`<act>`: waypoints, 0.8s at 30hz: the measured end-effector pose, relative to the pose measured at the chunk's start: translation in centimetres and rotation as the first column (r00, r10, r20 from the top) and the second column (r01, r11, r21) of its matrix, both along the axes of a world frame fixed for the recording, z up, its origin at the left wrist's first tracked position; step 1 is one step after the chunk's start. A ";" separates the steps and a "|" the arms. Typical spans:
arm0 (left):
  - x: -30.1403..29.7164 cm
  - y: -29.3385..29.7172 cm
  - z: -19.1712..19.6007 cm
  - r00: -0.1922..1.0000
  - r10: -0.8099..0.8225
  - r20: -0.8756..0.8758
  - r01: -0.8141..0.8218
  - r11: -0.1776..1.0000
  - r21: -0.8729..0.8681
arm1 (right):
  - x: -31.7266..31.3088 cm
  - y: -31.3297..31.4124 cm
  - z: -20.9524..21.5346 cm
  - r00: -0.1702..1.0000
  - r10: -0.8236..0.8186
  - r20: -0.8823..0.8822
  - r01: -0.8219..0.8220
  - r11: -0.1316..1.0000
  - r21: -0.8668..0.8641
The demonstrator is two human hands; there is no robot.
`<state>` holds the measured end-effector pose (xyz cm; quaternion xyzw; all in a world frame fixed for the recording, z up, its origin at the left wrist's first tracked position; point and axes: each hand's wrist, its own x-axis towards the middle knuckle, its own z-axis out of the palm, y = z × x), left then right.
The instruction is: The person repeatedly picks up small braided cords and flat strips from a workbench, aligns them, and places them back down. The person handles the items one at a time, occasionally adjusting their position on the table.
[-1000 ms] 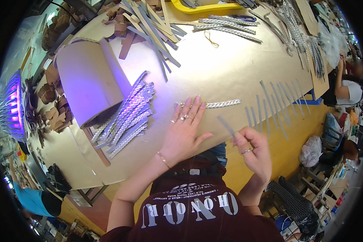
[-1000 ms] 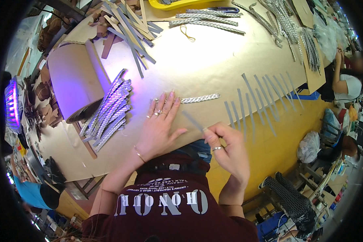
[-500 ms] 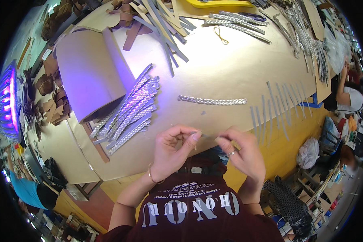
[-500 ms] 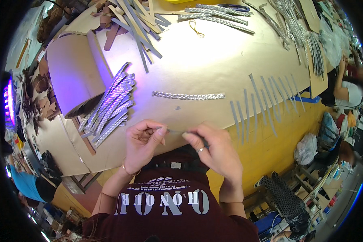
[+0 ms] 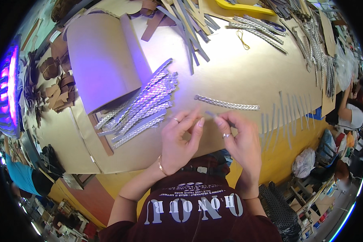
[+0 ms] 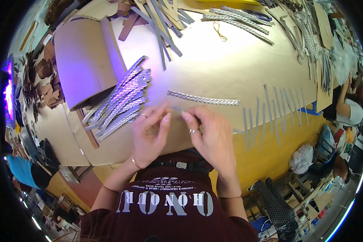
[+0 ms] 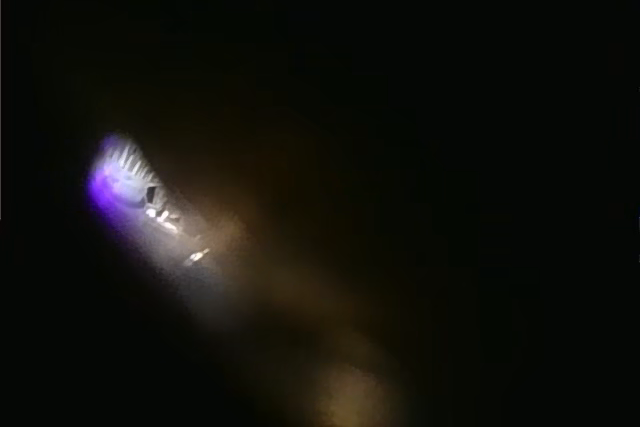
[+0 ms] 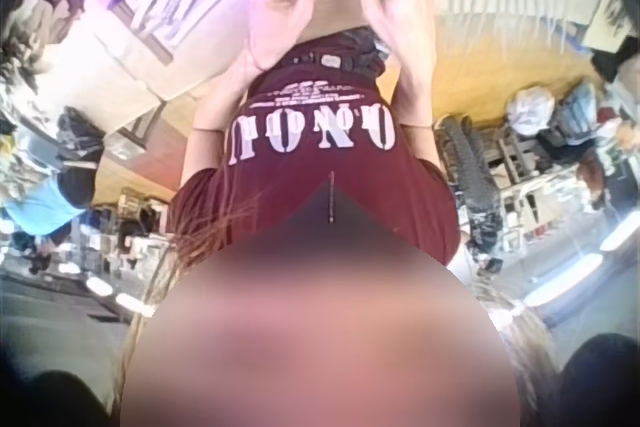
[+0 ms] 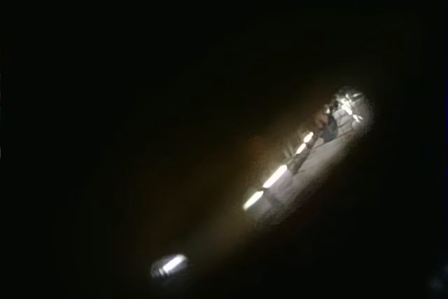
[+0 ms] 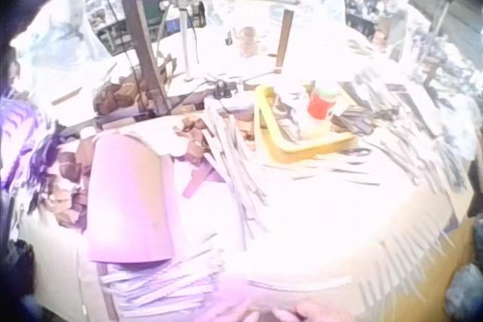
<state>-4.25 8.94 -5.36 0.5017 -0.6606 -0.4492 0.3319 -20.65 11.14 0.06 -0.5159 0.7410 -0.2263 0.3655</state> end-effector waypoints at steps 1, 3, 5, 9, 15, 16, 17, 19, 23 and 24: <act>0.3 -0.1 -0.1 0.993 0.007 0.115 0.007 0.993 -0.114 | 0.0 -0.5 -0.5 1.000 0.015 -0.020 -0.015 1.000 -0.016; 0.7 -0.4 -0.5 0.940 0.041 0.339 0.081 0.938 -0.338 | 0.0 -1.7 -1.7 0.998 0.038 -0.057 -0.041 0.997 -0.058; 0.6 -0.6 -1.0 0.880 0.029 0.475 0.157 0.924 -0.349 | 0.3 -2.6 -2.7 0.994 0.075 -0.077 -0.080 0.995 -0.059; 0.0 -0.7 -1.9 0.823 0.027 0.567 0.211 0.913 -0.349 | 0.8 -3.5 -3.4 0.994 0.066 -0.091 -0.063 0.997 0.041; -0.3 -0.4 -2.3 0.812 0.051 0.581 0.209 0.905 -0.371 | 0.9 -3.6 -3.3 0.988 0.079 -0.133 -0.072 0.996 0.058; -0.3 -0.4 -2.3 0.810 0.048 0.584 0.211 0.906 -0.367 | 0.9 -3.6 -3.4 0.987 0.076 -0.144 -0.071 0.997 0.040; -0.3 -0.4 -2.2 0.808 0.045 0.587 0.213 0.907 -0.363 | 1.0 -3.7 -3.5 0.985 0.073 -0.155 -0.070 0.997 0.021; -0.3 -0.4 -2.2 0.807 0.041 0.590 0.214 0.910 -0.356 | 1.1 -3.7 -3.7 0.983 0.069 -0.168 -0.069 0.998 0.001; -0.4 -0.4 -2.1 0.816 0.045 0.576 0.204 0.910 -0.361 | 1.1 -3.6 -3.8 0.980 0.065 -0.187 -0.064 0.998 0.009; -0.4 -0.4 -2.2 0.820 0.049 0.571 0.200 0.910 -0.364 | 1.1 -3.6 -3.8 0.979 0.065 -0.195 -0.064 0.998 0.010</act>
